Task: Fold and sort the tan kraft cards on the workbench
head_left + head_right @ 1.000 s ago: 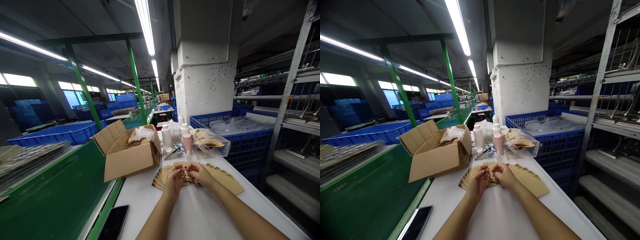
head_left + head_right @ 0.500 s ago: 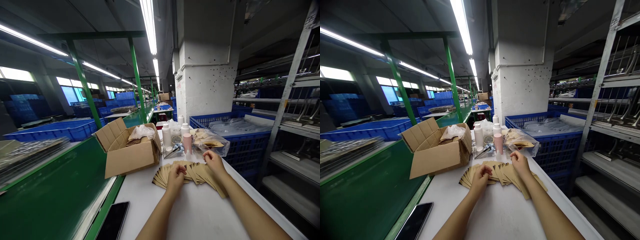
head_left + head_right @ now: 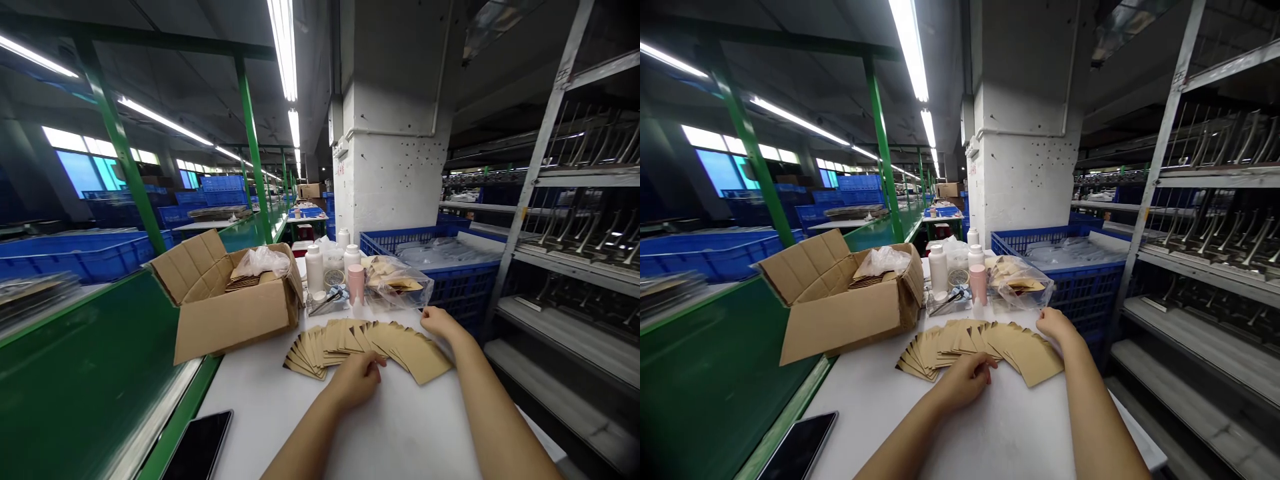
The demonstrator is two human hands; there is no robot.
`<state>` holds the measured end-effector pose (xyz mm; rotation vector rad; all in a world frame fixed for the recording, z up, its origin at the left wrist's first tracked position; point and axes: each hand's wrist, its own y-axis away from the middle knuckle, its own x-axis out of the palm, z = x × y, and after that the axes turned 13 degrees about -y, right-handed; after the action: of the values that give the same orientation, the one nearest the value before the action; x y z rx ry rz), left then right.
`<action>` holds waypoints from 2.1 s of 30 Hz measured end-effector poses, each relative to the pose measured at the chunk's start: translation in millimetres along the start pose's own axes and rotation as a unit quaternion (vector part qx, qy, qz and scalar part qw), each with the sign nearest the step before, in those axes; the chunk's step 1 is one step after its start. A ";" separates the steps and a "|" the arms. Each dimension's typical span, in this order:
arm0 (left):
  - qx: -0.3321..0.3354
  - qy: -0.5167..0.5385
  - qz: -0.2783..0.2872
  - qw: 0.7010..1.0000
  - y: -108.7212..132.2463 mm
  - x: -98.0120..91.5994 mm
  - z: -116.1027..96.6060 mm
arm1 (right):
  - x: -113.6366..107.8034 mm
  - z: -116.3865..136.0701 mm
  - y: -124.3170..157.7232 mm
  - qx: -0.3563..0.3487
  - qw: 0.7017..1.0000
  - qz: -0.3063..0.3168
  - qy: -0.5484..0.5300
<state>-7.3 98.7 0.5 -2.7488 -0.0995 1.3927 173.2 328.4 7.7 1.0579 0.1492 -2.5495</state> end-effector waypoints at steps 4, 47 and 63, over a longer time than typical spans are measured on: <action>-0.001 0.015 -0.004 1.000 -0.9 0.7 1.0 | -9.2 -5.1 14.3 0.035 0.995 0.091 0.012; 0.194 -0.076 0.062 0.976 9.8 13.3 -37.4 | 2.6 -18.6 44.0 -0.105 0.988 0.013 -0.109; 0.178 -0.083 -0.013 0.980 9.1 8.9 -34.9 | 16.2 -37.1 44.9 -0.117 0.981 -0.146 -0.049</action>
<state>26.4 89.6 13.2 -2.3341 0.0963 1.4657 204.3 290.8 -28.1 0.8724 0.6029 -2.7479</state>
